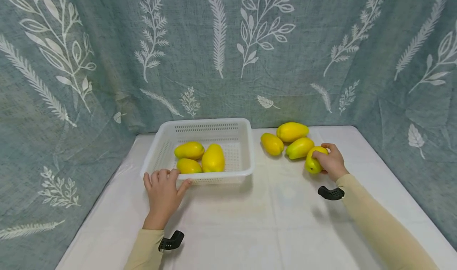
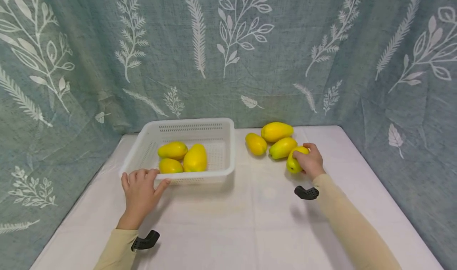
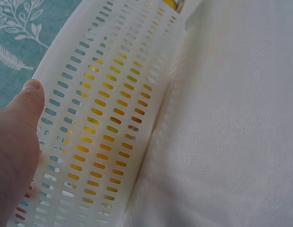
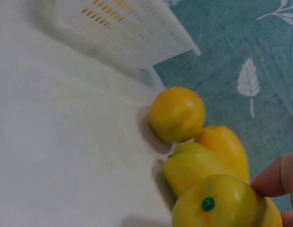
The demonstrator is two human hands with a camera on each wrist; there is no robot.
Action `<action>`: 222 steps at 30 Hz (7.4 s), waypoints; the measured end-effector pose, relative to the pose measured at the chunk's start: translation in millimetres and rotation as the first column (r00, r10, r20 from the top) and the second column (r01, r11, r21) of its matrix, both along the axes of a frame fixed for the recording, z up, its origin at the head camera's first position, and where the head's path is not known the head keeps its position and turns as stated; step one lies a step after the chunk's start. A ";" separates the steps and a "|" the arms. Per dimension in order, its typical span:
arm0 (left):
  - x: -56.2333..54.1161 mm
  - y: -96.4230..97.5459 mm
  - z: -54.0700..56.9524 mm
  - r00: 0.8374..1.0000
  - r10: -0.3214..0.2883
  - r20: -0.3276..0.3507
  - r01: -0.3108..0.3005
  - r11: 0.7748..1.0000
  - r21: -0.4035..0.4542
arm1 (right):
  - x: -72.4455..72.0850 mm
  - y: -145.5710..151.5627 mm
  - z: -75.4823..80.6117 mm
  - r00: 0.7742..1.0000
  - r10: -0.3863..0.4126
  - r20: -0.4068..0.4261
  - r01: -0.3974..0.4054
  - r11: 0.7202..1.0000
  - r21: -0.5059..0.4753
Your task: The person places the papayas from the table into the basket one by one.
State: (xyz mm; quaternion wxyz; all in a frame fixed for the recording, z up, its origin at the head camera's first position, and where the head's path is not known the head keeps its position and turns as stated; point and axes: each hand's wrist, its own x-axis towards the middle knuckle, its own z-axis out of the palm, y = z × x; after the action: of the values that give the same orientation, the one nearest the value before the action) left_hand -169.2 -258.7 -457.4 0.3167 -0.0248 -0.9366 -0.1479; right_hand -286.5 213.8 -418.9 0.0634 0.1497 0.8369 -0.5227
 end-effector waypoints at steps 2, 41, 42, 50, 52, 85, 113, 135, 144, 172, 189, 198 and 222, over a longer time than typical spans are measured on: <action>-0.6 -0.3 0.6 1.000 -0.001 -0.002 0.001 1.000 -0.001 | -1.3 -0.6 8.2 0.999 -0.021 -0.035 0.021 1.000 -0.006; -1.3 -3.3 -0.1 1.000 0.010 0.014 -0.010 1.000 0.000 | 4.0 -219.5 58.1 0.831 0.527 -0.178 -0.538 0.843 -0.019; -1.6 -3.3 -0.7 1.000 0.006 0.004 -0.006 1.000 -0.001 | 4.0 -223.3 55.0 0.833 0.527 -0.170 -0.536 0.844 -0.012; -1.8 -1.7 -2.1 0.999 -0.015 -0.029 0.015 1.000 0.005 | 0.8 -233.9 34.7 0.842 0.525 -0.120 -0.522 0.851 0.059; -1.7 -2.1 -1.8 1.000 -0.012 -0.021 0.012 1.000 0.006 | 0.9 -237.1 31.7 0.835 0.540 -0.105 -0.532 0.841 0.097; -0.7 -1.0 0.7 1.000 0.003 0.017 -0.004 1.000 0.003 | 8.5 -218.4 48.8 0.834 0.537 -0.130 -0.510 0.838 0.191; 2.2 2.7 2.0 0.998 0.013 0.061 -0.014 1.000 0.022 | -16.6 -6.4 38.6 0.991 0.089 -0.099 -0.086 0.996 0.040; 1.7 2.8 4.2 0.999 0.016 0.050 -0.016 1.000 0.004 | -22.9 -5.1 11.1 0.992 0.128 -0.009 -0.127 0.991 0.032; 1.4 0.0 3.1 0.999 0.016 0.042 -0.016 1.000 -0.006 | -38.3 -18.5 -4.0 0.987 0.156 0.049 -0.157 0.987 0.026; 2.2 -2.9 2.7 1.000 0.015 0.010 -0.015 1.000 -0.012 | -43.7 -43.3 15.3 0.990 0.001 -0.142 -0.016 0.994 -0.109; 0.6 0.2 0.5 0.999 0.015 0.030 -0.015 1.000 -0.001 | -6.1 -192.1 67.5 0.855 0.429 -0.292 -0.478 0.869 -0.123; -0.4 2.8 0.4 1.000 -0.004 0.009 0.004 1.000 0.007 | 2.5 -230.9 35.0 0.775 0.574 -0.266 -0.559 0.818 0.136; 1.1 1.8 1.5 1.000 0.018 0.022 -0.018 1.000 0.002 | -1.1 -194.0 56.0 0.810 0.503 -0.302 -0.514 0.856 0.047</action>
State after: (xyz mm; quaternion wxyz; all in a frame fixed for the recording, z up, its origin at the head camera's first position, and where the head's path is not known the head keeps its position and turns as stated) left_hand -168.1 -256.8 -455.9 0.3078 -0.0143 -0.9400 -0.1464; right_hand -287.6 19.8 -362.9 0.0741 -0.1629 0.8361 -0.5185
